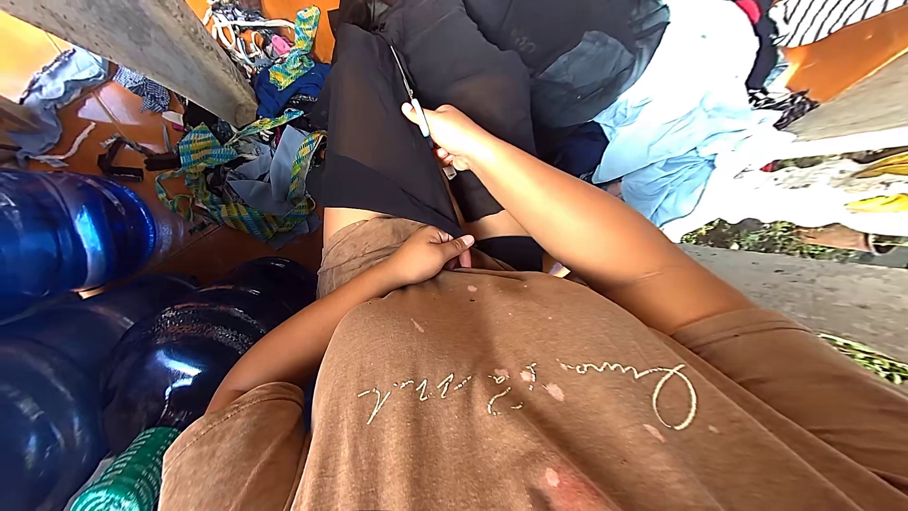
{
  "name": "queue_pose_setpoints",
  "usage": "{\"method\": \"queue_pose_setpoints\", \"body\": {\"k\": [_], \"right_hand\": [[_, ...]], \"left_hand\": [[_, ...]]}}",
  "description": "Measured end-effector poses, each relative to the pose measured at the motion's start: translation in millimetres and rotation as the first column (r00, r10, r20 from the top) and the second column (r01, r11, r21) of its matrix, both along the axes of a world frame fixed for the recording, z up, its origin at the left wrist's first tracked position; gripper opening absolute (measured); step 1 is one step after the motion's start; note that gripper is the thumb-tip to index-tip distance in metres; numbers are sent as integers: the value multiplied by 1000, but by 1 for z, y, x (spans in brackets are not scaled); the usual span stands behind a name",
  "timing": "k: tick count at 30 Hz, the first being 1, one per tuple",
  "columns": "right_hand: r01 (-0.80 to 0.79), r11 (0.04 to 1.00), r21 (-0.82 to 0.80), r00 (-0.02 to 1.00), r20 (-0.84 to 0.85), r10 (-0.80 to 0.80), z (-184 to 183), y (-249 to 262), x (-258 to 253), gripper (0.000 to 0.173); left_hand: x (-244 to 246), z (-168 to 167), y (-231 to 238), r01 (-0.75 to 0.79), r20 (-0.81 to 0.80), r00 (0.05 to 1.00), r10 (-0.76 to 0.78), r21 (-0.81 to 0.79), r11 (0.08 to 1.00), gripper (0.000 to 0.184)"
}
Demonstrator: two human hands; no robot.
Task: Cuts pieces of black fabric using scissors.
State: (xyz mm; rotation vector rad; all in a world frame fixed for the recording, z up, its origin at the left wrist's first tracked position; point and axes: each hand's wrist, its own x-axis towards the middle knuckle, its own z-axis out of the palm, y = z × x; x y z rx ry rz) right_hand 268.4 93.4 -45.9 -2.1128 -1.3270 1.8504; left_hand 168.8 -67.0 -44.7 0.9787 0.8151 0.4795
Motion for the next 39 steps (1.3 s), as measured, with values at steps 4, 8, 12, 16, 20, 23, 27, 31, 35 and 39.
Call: {"method": "queue_pose_setpoints", "body": {"k": [4, 8, 12, 16, 20, 23, 27, 31, 35, 39], "right_hand": [[-12, 999, 31, 1000, 26, 12, 0, -3, -3, 48], [32, 999, -3, 999, -37, -32, -3, 0, 2, 47], [48, 998, -41, 994, -96, -52, -5, 6, 3, 52], [49, 999, -21, 996, -78, -50, -2, 12, -4, 49], [0, 1000, -20, 1000, -9, 0, -1, 17, -9, 48], [-35, 999, -14, 999, 24, 35, -1, 18, -7, 47], [-47, 999, -20, 999, 27, 47, -4, 21, -1, 48], [-54, 997, -50, 998, 19, 55, -2, 29, 0, 54], [-99, 993, -58, 994, 38, 101, 1, 37, -4, 53], [-185, 982, -35, 979, 79, 187, 8, 41, 1, 54]], "left_hand": [[0, 0, 0, 18, 2, 1000, -18, -3, 1000, 40], [0, 0, 0, 20, -1, 1000, -20, -13, 1000, 40], [0, 1, 0, 7, 9, 1000, -7, -4, 1000, 39], [0, 2, 0, 4, 7, 1000, -4, -7, 1000, 39], [0, 3, 0, -4, 21, 1000, 4, -9, 1000, 39], [0, 3, 1, 0, 18, 1000, 0, -17, 1000, 38], [-1, 5, 1, 8, -3, 1000, -8, -25, 1000, 39], [-1, 8, 3, 20, -17, 1000, -20, -29, 999, 40], [-1, 8, 3, -2, 7, 1000, 2, -16, 1000, 40], [-2, 9, 6, -11, 22, 1000, 12, -40, 999, 38]]}}
